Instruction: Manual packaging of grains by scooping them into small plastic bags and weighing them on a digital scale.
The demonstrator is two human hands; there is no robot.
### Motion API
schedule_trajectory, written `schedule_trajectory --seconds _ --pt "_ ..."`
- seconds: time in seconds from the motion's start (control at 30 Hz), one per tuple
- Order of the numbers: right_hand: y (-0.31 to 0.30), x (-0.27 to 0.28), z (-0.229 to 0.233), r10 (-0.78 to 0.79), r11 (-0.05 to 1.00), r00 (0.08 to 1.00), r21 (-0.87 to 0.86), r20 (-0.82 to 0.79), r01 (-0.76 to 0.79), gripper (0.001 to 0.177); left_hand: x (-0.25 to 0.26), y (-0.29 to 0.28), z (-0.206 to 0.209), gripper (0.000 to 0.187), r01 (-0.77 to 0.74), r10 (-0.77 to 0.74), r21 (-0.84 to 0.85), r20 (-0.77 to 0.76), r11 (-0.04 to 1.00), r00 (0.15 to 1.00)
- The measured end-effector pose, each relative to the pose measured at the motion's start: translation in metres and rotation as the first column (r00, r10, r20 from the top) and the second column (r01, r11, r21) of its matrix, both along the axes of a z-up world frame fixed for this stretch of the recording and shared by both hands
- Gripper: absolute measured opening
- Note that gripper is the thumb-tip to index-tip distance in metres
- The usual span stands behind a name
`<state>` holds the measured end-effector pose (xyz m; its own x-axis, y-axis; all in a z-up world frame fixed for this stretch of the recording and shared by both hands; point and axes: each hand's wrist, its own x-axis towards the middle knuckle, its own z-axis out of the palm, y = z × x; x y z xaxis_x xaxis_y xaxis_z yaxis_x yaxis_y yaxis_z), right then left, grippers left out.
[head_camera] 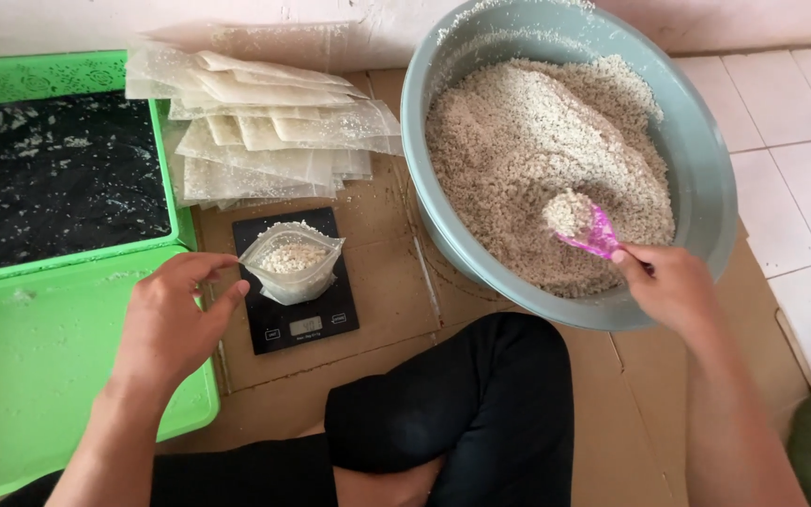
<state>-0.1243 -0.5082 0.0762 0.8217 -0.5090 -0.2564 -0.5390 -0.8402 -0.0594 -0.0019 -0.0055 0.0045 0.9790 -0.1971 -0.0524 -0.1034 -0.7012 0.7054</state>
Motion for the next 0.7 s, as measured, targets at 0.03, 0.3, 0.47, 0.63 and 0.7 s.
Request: schedule_trajectory --seconds 0.03,0.3,0.47,0.63,0.7 --pt "0.001 -0.001 0.003 0.004 1.0 1.0 -0.001 0.001 -0.004 0.037 0.0 0.001 0.001 0.03 -0.004 0.004 -0.001 0.001 1.0 1.0" --pt "0.019 0.002 0.02 -0.11 0.992 0.993 0.061 -0.049 0.112 0.045 -0.003 0.002 0.002 0.032 -0.007 0.007 -0.023 0.005 1.0 1.0" --pt "0.015 -0.004 0.024 -0.129 0.988 0.989 0.1 0.074 0.122 0.047 -0.002 0.0 0.004 0.033 -0.023 0.022 -0.043 -0.026 0.999 0.999" --pt "0.027 -0.009 0.022 0.085 0.98 0.939 0.141 0.333 -0.139 0.039 0.003 0.001 -0.013 0.032 -0.005 0.01 -0.093 0.047 0.996 0.999" --pt "0.055 -0.005 0.036 0.07 0.969 0.913 0.19 0.401 -0.157 0.033 0.003 -0.002 -0.011 0.031 -0.016 0.021 -0.126 0.043 0.992 0.999"
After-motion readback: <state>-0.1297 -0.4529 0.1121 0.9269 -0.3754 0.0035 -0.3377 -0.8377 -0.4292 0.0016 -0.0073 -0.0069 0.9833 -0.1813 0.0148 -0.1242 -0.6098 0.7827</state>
